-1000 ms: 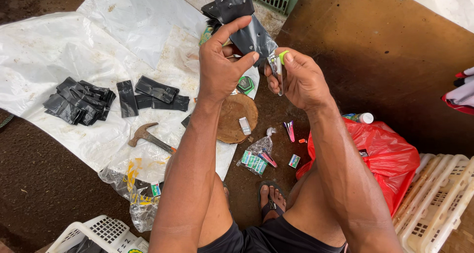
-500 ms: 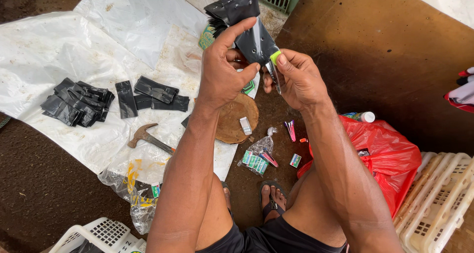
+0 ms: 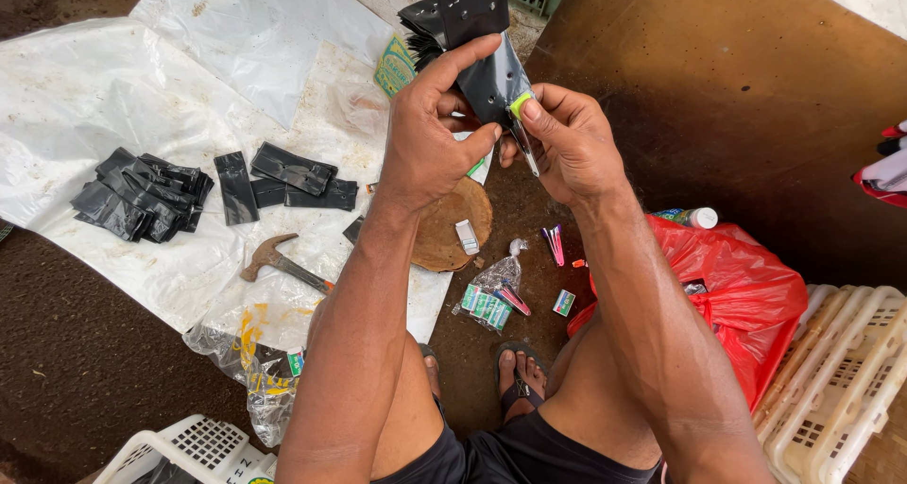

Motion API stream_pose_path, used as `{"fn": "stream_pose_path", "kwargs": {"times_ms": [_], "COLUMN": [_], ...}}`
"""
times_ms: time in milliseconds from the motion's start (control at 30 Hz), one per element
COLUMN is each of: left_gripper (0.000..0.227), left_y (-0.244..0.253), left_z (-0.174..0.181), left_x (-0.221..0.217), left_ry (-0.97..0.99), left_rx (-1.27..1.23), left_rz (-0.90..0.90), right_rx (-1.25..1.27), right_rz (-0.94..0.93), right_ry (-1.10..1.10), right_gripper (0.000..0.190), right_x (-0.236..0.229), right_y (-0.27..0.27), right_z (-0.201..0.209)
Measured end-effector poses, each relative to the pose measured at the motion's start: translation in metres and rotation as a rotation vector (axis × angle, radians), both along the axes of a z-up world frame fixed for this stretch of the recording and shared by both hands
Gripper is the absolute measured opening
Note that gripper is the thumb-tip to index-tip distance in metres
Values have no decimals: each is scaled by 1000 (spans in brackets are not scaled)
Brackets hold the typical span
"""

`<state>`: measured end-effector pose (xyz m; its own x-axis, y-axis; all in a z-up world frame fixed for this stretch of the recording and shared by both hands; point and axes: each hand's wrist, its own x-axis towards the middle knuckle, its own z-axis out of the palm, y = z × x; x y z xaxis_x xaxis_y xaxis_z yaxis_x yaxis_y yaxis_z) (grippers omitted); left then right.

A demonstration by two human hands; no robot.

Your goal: The person uses a green-handled tool to press or adjust small metal components on black plastic parts. They handle the parts one at a time, occasionally picking up and setting down the tool, and continue the process across multiple units.

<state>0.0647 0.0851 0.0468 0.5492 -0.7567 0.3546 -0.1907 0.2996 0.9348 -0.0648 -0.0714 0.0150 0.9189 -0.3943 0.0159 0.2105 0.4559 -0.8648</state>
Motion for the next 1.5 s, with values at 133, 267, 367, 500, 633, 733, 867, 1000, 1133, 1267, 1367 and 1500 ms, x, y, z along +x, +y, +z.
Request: {"fn": "stream_pose_path", "kwargs": {"times_ms": [133,267,367,500,633,733,867,1000,1133,1267,1367,1500], "left_gripper": [71,71,72,73,71,71,71,71,69,67,52,42], "left_y": [-1,-2,-2,0,2,4,4,4,4,4,6,5], "left_z": [-1,-3,-2,-1,-2,-2,-2,-1,0,2,-2,-7], "left_x": [0,-1,-2,-1,3,4,3,3,-1,2,3,6], "left_ry": [32,27,40,136,31,31,35,40,26,-23,70,19], "left_rx": [-6,-15,-13,51,-1,6,23,34,2,-20,33,-52], "left_rz": [-16,-24,-27,-21,-15,-18,-23,-17,-18,-32,3,31], "right_rx": [15,-25,-54,-20,-21,-48,-60,-50,-77,-41,-25,9], "right_rz": [-12,-27,-47,-13,-36,-37,-43,-61,-102,-126,-82,21], "right_ry": [-4,-25,-36,-39,-13,-10,-3,-13,-39,-40,-5,-42], "right_gripper": [20,19,19,22,28,29,29,24,20,20,24,30], "right_x": [1,2,4,3,0,1,0,1,3,6,1,-2], "right_y": [-1,-1,0,-2,-8,-8,-7,-8,-10,-13,-14,-11], "right_z": [-3,-8,-9,-5,2,5,4,1,-4,-3,-4,-1]}}
